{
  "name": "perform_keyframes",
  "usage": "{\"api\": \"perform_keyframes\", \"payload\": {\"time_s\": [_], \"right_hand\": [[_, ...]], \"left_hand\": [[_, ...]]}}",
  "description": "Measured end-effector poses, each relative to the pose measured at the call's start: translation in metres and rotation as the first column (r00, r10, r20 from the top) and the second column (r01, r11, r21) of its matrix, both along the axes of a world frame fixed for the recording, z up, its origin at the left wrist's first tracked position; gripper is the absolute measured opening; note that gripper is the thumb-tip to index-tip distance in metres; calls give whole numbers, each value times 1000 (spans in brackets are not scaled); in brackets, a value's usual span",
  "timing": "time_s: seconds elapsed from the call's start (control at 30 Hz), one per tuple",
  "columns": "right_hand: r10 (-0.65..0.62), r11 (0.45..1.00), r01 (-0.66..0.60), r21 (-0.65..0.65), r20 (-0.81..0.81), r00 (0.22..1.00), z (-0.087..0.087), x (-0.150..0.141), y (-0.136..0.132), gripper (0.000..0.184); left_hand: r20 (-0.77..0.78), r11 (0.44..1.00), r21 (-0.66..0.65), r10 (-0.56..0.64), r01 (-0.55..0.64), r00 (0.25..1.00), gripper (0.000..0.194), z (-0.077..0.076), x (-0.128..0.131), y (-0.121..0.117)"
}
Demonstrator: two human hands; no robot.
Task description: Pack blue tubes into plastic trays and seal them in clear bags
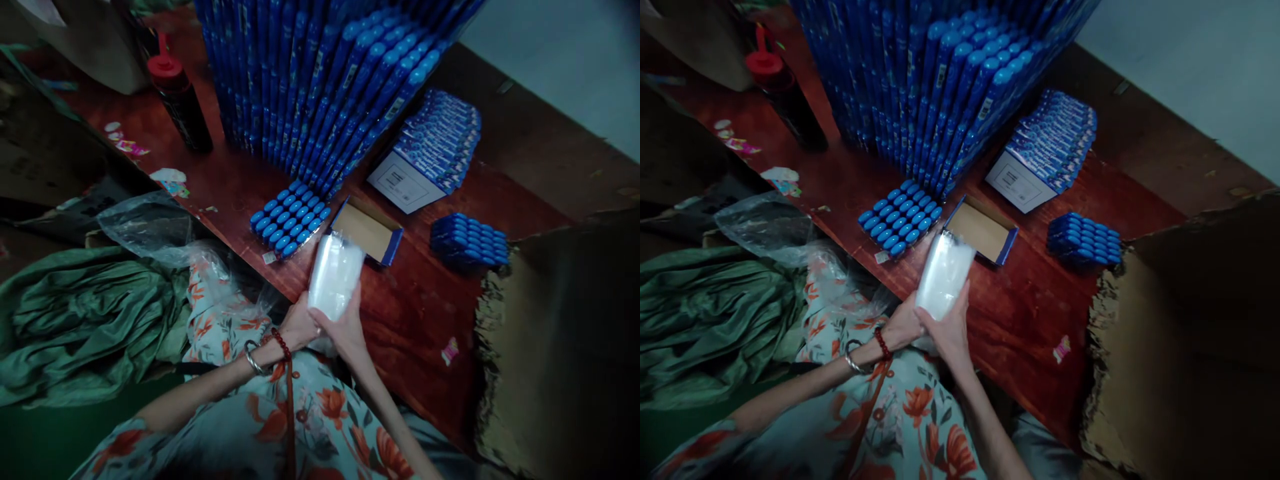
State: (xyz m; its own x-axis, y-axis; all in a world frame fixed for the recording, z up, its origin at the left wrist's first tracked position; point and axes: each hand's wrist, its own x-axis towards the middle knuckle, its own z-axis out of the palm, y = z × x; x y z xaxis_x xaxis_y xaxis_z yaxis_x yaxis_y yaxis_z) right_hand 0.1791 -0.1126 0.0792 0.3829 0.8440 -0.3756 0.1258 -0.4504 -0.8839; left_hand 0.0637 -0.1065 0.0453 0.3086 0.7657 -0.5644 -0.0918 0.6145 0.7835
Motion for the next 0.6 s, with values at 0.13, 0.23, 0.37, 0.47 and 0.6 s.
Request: {"api": "perform_keyframes", "payload": {"time_s": [0.13, 0.23, 0.37, 0.47, 0.6], "right_hand": [[-57, 998, 57, -27, 17, 998, -7, 10, 4, 85], [-176, 977, 139, -162, -243, 954, -12, 30, 2, 50], [-370, 903, 206, -376, -441, 818, -19, 48, -5, 33], [-442, 859, 213, -466, -464, 767, -20, 46, -8, 34], [-313, 929, 153, -338, -493, 811, -12, 32, -2, 41]], "left_hand": [[-34, 1000, 26, -16, 17, 999, 73, 1, -2, 2], [167, 997, -64, -40, 51, 985, 80, 9, -14, 9], [429, 941, -334, 111, 43, 896, 70, 15, -32, 17], [395, 862, -506, 232, 0, 889, 60, 15, -37, 20], [320, 889, -457, 164, 1, 933, 53, 16, -34, 20]]}}
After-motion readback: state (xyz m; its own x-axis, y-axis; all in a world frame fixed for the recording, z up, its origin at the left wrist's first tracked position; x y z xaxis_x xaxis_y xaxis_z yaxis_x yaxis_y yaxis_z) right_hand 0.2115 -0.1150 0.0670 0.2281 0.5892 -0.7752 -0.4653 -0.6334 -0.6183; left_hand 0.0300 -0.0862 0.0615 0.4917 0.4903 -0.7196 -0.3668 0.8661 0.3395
